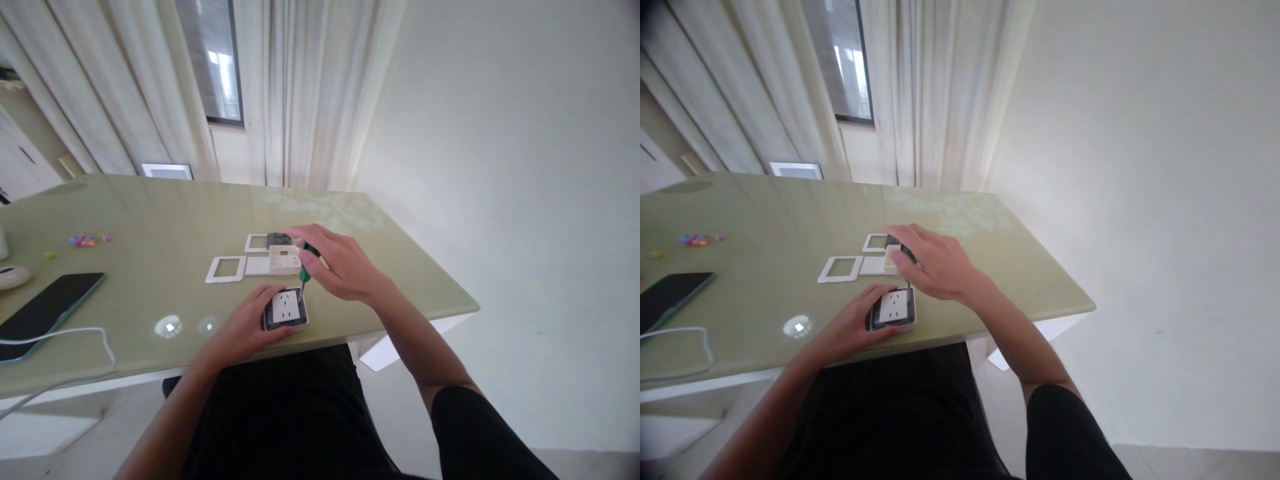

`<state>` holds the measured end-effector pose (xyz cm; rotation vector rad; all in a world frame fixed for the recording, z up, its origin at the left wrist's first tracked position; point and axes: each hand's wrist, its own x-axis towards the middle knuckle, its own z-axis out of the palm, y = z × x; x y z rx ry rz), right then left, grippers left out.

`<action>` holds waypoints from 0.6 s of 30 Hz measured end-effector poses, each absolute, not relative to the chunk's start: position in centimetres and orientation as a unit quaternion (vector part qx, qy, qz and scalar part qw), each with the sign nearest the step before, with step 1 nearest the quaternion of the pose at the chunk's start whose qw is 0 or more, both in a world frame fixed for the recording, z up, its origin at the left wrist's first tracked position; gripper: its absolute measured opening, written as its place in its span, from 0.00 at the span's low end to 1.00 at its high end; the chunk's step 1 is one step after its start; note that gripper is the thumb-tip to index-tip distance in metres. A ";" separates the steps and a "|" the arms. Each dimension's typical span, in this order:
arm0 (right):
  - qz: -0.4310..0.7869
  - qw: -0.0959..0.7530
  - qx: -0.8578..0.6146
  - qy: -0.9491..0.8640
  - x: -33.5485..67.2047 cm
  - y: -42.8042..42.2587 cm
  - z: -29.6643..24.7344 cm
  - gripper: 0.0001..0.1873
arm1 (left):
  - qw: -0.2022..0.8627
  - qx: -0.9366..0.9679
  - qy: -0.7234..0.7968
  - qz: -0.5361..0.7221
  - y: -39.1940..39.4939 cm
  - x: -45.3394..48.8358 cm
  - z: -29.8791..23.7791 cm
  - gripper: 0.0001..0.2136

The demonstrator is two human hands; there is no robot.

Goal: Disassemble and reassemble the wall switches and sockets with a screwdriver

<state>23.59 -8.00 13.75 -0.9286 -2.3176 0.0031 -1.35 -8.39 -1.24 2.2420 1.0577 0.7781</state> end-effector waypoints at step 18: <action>0.180 0.375 -0.253 -0.873 25.5 -6.8 12.9 0.22 | 0.273 0.829 0.394 0.289 -8.2 -1.3 -1.5 0.33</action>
